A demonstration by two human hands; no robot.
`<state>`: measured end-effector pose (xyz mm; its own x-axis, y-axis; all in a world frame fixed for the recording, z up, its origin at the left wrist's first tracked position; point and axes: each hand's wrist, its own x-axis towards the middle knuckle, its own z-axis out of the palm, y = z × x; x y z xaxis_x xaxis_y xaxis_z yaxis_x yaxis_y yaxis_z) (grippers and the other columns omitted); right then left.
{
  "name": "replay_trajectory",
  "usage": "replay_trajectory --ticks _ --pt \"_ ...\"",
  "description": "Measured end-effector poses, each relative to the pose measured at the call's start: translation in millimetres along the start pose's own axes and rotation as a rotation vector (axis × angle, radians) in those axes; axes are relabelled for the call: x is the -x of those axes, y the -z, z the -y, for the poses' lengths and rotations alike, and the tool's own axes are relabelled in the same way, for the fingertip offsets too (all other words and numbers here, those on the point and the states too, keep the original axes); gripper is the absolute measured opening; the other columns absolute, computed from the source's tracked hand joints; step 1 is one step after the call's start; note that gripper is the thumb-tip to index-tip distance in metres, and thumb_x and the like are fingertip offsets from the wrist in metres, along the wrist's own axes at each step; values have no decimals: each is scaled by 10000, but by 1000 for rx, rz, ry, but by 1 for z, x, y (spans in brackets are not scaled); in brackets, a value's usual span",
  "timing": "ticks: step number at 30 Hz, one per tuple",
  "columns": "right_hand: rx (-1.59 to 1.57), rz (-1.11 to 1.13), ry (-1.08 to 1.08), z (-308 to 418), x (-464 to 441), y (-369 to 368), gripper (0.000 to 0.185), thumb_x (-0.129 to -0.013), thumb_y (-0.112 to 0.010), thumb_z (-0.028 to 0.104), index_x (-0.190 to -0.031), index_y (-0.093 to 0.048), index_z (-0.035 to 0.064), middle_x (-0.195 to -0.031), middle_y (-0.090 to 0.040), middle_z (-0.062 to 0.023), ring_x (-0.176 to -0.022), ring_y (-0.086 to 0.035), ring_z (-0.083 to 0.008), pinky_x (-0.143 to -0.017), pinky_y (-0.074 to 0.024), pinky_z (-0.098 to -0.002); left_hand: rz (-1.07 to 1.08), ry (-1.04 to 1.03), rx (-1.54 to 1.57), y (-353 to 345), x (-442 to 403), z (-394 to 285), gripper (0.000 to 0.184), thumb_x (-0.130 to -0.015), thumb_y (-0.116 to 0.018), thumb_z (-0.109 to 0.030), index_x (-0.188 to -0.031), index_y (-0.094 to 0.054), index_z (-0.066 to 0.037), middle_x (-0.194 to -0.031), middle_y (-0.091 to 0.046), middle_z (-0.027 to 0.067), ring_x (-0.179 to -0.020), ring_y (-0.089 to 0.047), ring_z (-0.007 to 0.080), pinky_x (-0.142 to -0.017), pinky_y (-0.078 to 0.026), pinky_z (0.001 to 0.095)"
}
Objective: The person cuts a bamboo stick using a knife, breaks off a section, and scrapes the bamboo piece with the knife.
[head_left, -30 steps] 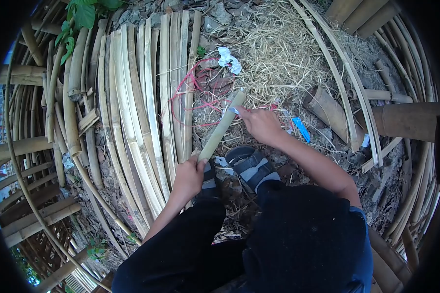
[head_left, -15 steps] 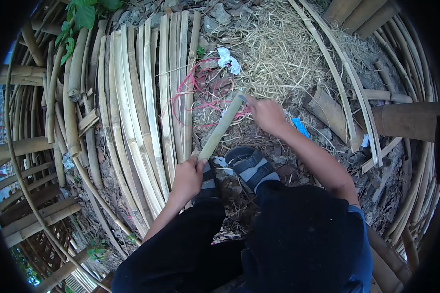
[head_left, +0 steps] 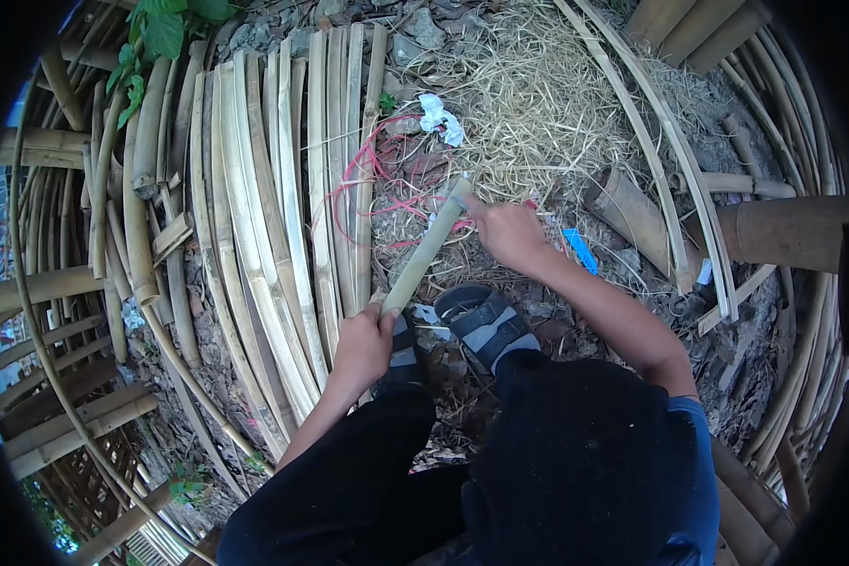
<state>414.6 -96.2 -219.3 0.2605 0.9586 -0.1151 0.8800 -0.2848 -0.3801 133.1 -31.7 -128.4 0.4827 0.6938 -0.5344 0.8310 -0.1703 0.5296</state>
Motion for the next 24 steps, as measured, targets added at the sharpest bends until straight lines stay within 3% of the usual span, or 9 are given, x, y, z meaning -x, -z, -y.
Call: replay_trajectory --ticks 8,10,11,13,14,16,21,24 --pt "-74 30 -34 -1 2 -7 418 -970 -509 147 -1375 -610 133 -699 -683 -203 -653 -704 -385 -600 -552 -553 -8 -5 8 -3 -3 7 314 -1008 -614 -224 -912 -640 74 -696 -609 324 -716 -632 520 -654 -492 540" --pt "-159 -102 -82 -14 -5 -16 394 -982 -499 152 -1356 -621 125 -715 -692 -206 -659 -698 -402 -606 -550 -559 16 -24 23 -4 -4 11 323 -1016 -612 -236 -920 -642 71 -651 -621 265 -637 -656 445 -617 -499 497" --pt "-132 -39 -134 -8 -5 2 383 -985 -504 161 -1347 -623 127 -725 -695 -211 -673 -695 -417 -618 -552 -558 17 -22 22 -2 -3 8 323 -1016 -612 -236 -920 -642 71 -651 -621 265 -637 -656 445 -617 -499 497" --pt "-150 -31 -90 -3 1 0 378 -989 -501 164 -1345 -624 130 -721 -690 -216 -677 -695 -419 -623 -553 -558 111 80 124 5 -3 1 324 -1027 -605 -246 -931 -644 60 -608 -619 178 -558 -651 316 -575 -498 434" --pt "-164 -16 -48 -1 5 -1 374 -992 -499 167 -1343 -625 133 -717 -686 -220 -682 -696 -420 -629 -554 -558 111 80 124 6 -4 1 324 -1027 -605 -246 -931 -644 60 -608 -619 178 -558 -651 316 -575 -498 434" --pt "-130 -32 -80 -12 -4 -4 375 -996 -501 177 -1349 -621 140 -718 -688 -219 -680 -695 -419 -636 -553 -560 116 81 105 4 -4 1 317 -1037 -593 -246 -943 -646 51 -595 -610 117 -529 -627 222 -553 -491 393" --pt "-128 26 -60 -3 -2 1 378 -1009 -499 207 -1367 -610 158 -714 -693 -204 -674 -695 -414 -645 -549 -570 113 62 122 5 -5 1 308 -1038 -588 -241 -962 -648 51 -598 -613 122 -530 -631 237 -553 -493 394" --pt "-116 -17 -156 -5 -4 3 383 -991 -549 196 -1363 -637 174 -752 -679 -232 -684 -675 -434 -671 -538 -560 113 69 116 4 -2 1 306 -1038 -588 -241 -969 -651 50 -598 -614 121 -531 -632 236 -554 -495 394"
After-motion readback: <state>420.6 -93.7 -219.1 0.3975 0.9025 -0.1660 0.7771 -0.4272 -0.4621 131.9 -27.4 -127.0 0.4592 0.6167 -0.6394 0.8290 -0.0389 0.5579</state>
